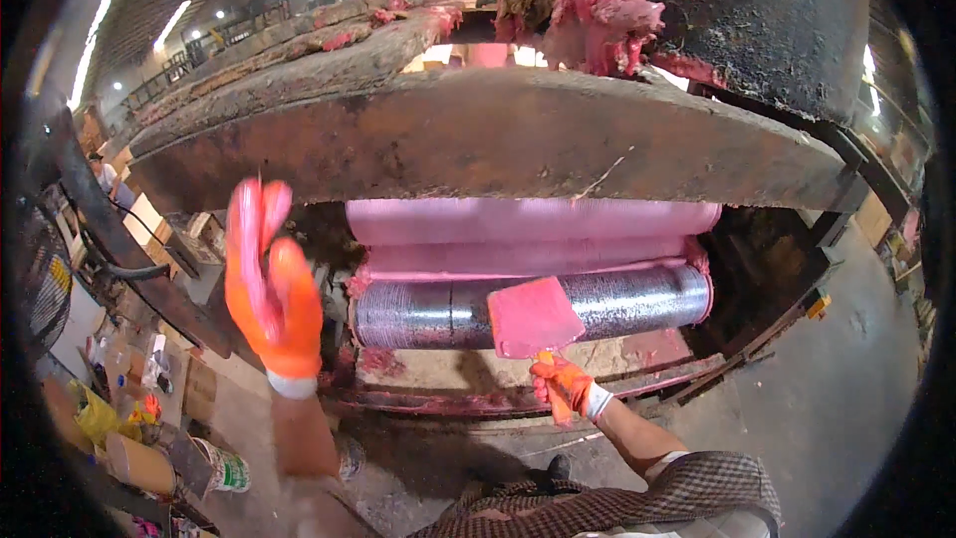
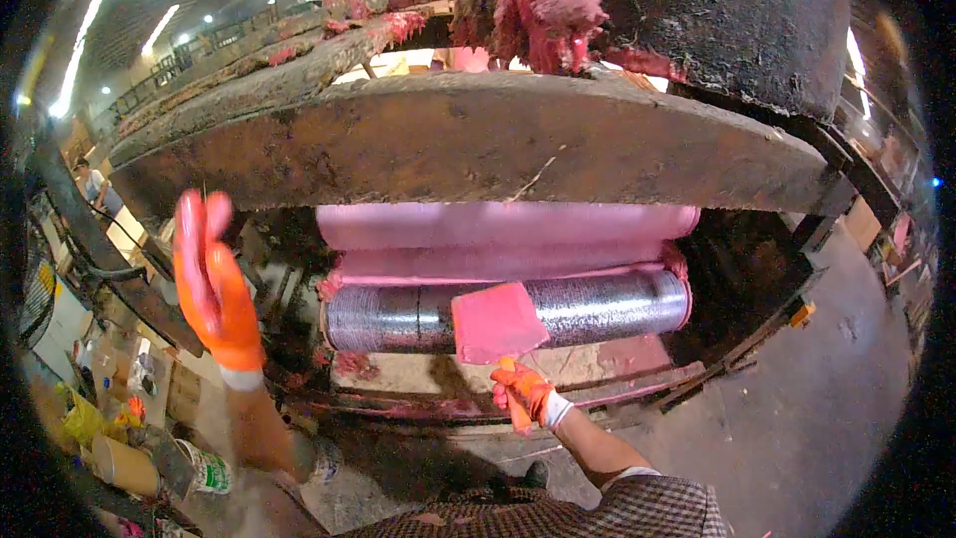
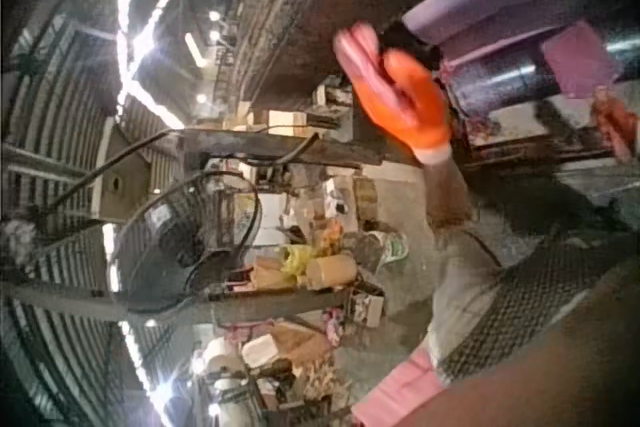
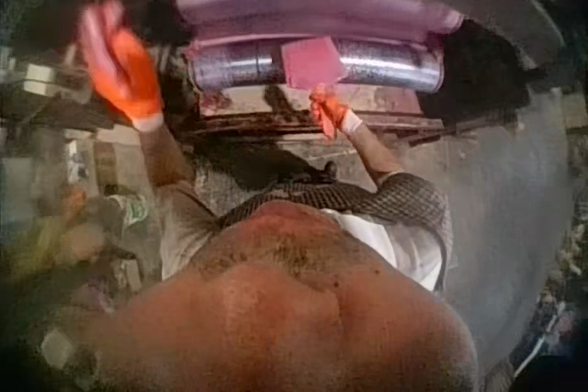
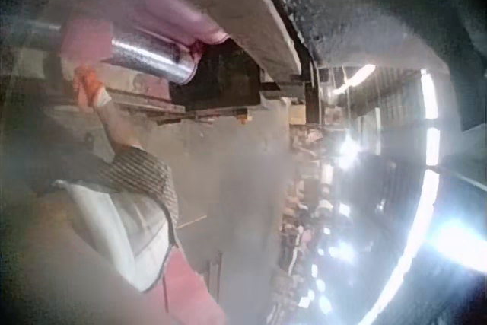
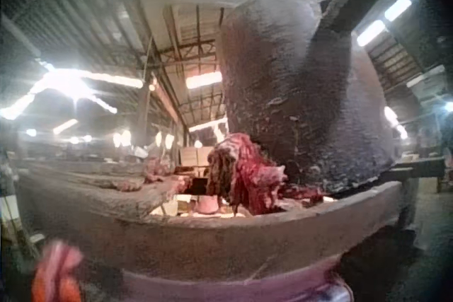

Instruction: Feeding veneer sheets into a rolling machine, cleaning the rollers with a scraper, and transporting a stack of veneer on a rack.

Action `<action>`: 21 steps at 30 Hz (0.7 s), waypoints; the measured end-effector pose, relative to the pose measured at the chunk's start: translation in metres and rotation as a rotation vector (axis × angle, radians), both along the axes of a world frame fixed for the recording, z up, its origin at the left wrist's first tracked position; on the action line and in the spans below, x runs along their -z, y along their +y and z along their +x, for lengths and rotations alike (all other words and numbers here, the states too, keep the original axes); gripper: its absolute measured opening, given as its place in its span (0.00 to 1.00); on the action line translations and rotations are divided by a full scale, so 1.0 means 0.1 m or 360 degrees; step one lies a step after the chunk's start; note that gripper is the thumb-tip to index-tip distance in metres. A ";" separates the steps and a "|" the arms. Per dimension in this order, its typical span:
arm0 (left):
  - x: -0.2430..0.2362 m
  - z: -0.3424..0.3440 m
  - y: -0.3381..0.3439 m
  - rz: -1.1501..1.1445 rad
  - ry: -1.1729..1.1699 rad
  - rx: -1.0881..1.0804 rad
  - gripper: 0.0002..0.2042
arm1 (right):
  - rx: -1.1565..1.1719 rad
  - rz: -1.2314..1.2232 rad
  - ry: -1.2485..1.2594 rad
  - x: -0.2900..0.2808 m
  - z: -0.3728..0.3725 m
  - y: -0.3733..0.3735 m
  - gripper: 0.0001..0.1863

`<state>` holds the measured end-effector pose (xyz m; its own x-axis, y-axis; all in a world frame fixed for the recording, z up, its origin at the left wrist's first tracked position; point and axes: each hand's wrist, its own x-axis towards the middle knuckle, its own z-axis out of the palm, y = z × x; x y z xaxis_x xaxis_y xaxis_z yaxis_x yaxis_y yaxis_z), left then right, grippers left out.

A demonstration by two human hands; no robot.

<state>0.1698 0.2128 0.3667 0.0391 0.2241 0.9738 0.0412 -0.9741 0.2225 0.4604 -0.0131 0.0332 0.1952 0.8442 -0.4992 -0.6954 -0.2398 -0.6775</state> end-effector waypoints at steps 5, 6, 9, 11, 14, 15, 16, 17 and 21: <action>-1.45 1.25 -0.51 0.0902 0.0502 0.0110 0.25 | 0.0056 0.0319 -0.0295 -0.42 0.43 0.12 0.08; -1.64 1.48 -0.67 0.0992 0.0580 0.0045 0.25 | 0.0049 0.0422 -0.0426 -0.55 0.49 0.19 0.10; -2.01 2.26 -0.76 0.1425 0.0678 -0.0217 0.25 | 0.0151 0.0493 -0.0430 -1.05 0.70 0.17 0.11; -2.17 2.76 -0.80 0.1529 0.0800 -0.0231 0.24 | 0.0217 0.0627 -0.0402 -1.07 0.97 0.16 0.11; -2.23 3.23 -0.89 0.1627 0.0987 -0.0318 0.22 | 0.0280 0.0640 -0.0493 -1.17 1.30 0.07 0.09; -2.23 3.34 -0.91 0.1626 0.1122 -0.0385 0.21 | 0.0263 0.0645 -0.0479 -1.17 1.40 0.03 0.09; -2.22 3.44 -0.88 0.1622 0.1141 -0.0399 0.21 | 0.0230 0.0621 -0.0528 -1.17 1.49 0.00 0.10; -2.21 3.50 -0.84 0.1753 0.1046 -0.0428 0.20 | 0.0201 0.0597 -0.0573 -1.17 1.57 0.00 0.11; -2.29 3.58 -0.65 0.1981 0.0985 -0.0335 0.19 | 0.0166 0.0620 -0.0476 -1.18 1.82 0.02 0.09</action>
